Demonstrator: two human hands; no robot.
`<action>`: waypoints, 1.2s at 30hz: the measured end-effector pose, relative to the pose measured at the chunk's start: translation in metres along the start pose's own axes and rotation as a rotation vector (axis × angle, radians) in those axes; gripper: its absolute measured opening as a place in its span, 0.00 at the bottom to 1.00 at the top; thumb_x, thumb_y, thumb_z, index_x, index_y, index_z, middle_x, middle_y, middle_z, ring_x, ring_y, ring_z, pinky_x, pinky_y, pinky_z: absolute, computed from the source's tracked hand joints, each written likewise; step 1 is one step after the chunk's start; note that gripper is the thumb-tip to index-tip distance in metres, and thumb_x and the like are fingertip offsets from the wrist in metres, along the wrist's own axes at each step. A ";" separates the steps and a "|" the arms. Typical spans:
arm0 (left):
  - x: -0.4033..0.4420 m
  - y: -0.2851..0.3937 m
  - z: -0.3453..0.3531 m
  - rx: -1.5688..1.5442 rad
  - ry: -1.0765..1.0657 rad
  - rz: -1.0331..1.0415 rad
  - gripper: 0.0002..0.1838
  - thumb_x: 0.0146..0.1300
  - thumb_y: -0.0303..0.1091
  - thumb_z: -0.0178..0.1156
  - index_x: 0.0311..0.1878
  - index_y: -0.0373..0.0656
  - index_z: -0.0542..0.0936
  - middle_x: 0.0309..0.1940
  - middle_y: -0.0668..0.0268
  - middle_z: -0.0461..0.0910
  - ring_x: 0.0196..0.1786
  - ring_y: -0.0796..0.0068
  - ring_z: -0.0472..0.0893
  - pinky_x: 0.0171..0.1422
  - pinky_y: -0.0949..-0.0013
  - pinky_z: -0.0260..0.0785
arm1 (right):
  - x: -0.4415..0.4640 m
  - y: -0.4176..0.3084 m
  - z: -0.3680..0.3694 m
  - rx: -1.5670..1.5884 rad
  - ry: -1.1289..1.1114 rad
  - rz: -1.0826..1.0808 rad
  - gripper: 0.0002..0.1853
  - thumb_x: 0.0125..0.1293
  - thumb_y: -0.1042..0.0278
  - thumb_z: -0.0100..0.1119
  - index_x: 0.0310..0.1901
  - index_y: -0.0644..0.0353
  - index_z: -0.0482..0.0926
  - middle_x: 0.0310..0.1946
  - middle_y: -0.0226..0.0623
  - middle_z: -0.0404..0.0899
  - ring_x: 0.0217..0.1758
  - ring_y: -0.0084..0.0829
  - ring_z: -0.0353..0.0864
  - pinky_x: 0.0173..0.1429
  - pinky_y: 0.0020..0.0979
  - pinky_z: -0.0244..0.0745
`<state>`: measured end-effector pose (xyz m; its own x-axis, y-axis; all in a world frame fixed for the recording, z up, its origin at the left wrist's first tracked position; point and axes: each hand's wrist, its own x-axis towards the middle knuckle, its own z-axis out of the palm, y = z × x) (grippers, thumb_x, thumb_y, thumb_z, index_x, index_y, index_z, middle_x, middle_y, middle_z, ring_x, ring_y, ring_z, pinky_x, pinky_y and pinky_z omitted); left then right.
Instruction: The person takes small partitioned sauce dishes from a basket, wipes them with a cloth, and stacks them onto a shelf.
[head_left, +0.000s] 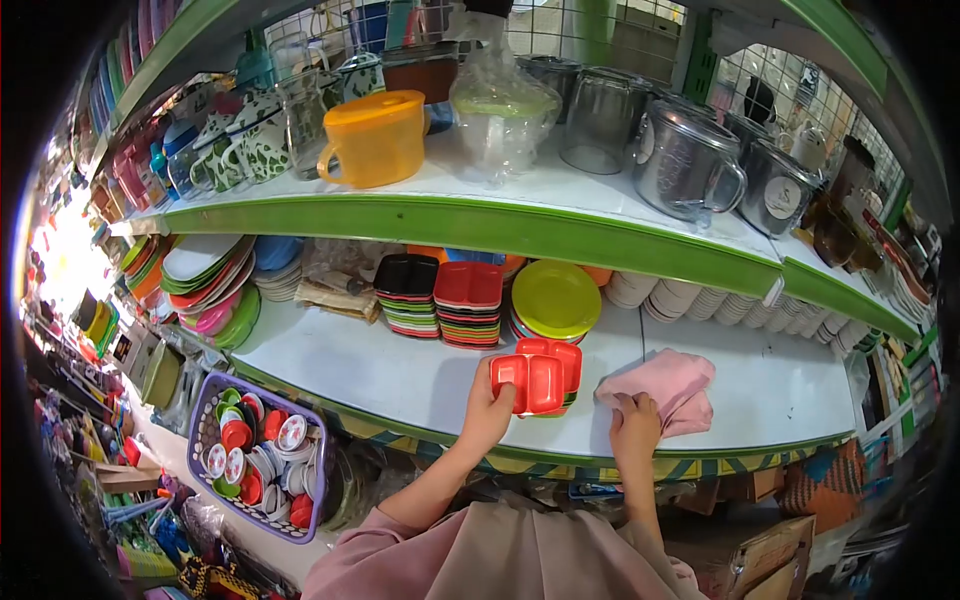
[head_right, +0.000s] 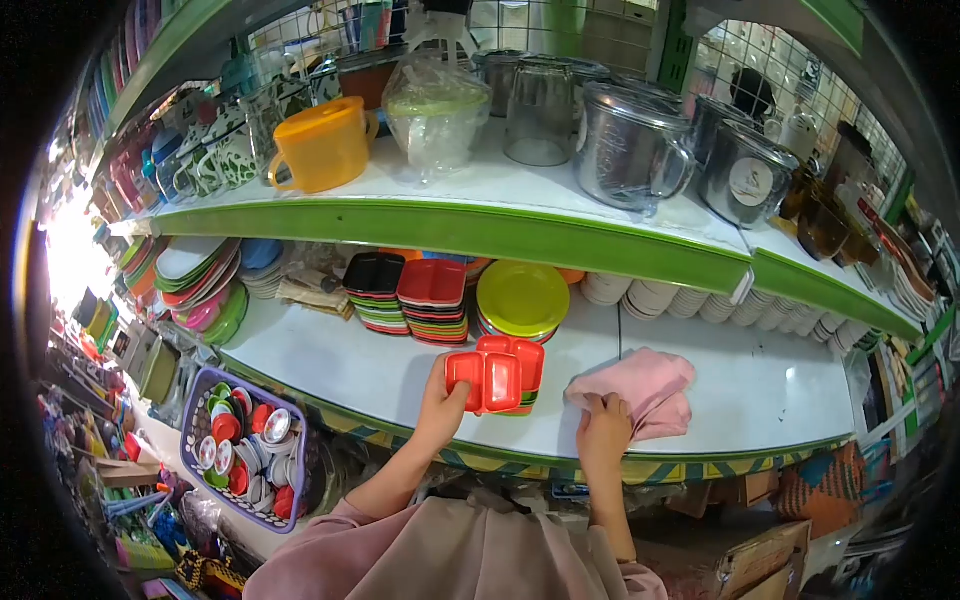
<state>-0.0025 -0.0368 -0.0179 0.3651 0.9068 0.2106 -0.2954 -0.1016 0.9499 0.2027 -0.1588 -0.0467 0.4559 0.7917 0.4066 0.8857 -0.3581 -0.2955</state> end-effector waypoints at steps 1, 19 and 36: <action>0.000 0.000 -0.001 -0.008 -0.008 -0.016 0.18 0.60 0.18 0.43 0.55 0.36 0.64 0.43 0.60 0.72 0.38 0.76 0.76 0.34 0.73 0.74 | 0.003 0.000 0.000 0.017 0.004 -0.004 0.14 0.51 0.74 0.60 0.42 0.59 0.80 0.37 0.40 0.73 0.45 0.43 0.74 0.44 0.41 0.71; 0.006 0.033 0.023 0.281 -0.092 0.250 0.21 0.61 0.17 0.40 0.59 0.35 0.62 0.50 0.54 0.69 0.55 0.65 0.70 0.63 0.68 0.60 | 0.022 -0.089 -0.066 0.258 0.030 -0.506 0.21 0.47 0.81 0.56 0.44 0.54 0.81 0.30 0.36 0.69 0.32 0.39 0.75 0.34 0.38 0.73; 0.011 0.037 0.032 0.209 -0.129 0.145 0.15 0.73 0.31 0.43 0.58 0.35 0.65 0.52 0.54 0.71 0.56 0.69 0.71 0.63 0.69 0.60 | 0.026 -0.089 -0.083 0.372 -0.014 -0.284 0.22 0.49 0.83 0.57 0.47 0.55 0.80 0.32 0.39 0.72 0.35 0.41 0.78 0.39 0.37 0.76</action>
<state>0.0192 -0.0439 0.0270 0.4457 0.8185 0.3624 -0.1691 -0.3206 0.9320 0.1429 -0.1476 0.0619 0.1966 0.8402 0.5054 0.8821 0.0734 -0.4652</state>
